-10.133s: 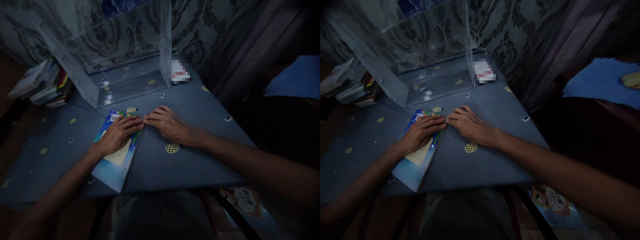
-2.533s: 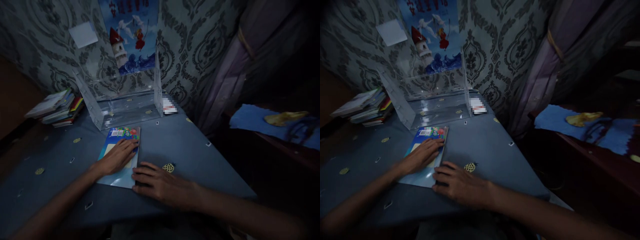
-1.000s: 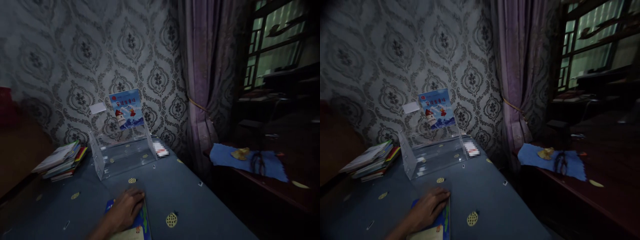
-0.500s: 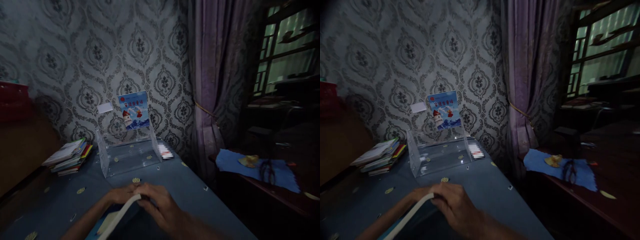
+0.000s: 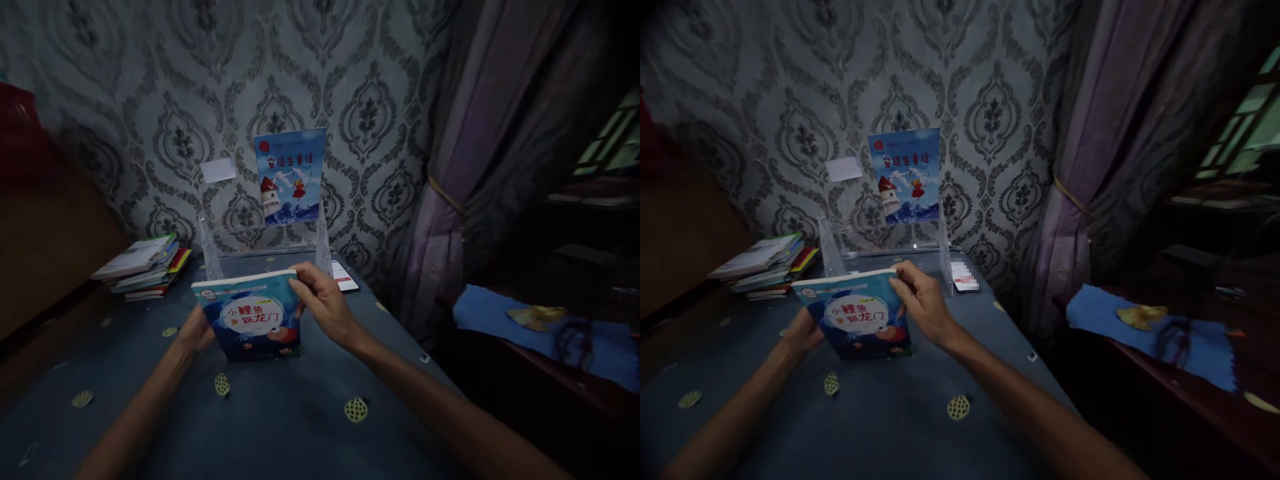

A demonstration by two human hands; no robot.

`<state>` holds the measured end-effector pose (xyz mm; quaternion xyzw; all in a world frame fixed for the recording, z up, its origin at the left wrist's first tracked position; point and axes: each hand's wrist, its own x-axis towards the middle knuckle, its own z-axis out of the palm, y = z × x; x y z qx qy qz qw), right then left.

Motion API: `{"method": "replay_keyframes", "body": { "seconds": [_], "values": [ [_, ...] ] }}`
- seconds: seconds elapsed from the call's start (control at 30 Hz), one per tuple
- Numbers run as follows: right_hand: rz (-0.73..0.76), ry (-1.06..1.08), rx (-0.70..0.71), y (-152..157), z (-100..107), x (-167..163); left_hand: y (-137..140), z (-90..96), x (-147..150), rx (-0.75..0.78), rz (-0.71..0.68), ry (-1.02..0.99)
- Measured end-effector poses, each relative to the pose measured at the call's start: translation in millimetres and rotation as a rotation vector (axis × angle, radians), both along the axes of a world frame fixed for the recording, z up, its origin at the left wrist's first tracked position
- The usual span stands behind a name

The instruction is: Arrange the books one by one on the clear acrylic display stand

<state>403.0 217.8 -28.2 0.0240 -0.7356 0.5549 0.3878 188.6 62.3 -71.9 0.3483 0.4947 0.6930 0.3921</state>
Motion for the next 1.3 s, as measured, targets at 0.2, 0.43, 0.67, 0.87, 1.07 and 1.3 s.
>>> {"method": "replay_keyframes", "body": {
  "seconds": [0.2,0.43,0.67,0.87,1.07,1.3],
  "values": [
    [-0.051,0.011,-0.038,6,-4,-6,-24,-0.5,16,0.053,0.145,0.034],
    [-0.004,-0.38,0.074,2,-91,19,-22,-12.8,36,-0.014,0.242,0.077],
    [-0.094,-0.542,0.448,9,-117,35,-25,-21.1,26,-0.088,0.248,0.141],
    [-0.093,-0.546,0.488,15,-104,40,-23,-20.8,25,-0.104,0.24,0.152],
    [-0.136,-0.524,0.489,37,-94,48,-18,10.7,30,-0.166,0.133,0.325],
    [-0.112,-0.471,0.423,59,-75,48,1,33.0,27,-0.175,0.099,0.447]
  ]
}}
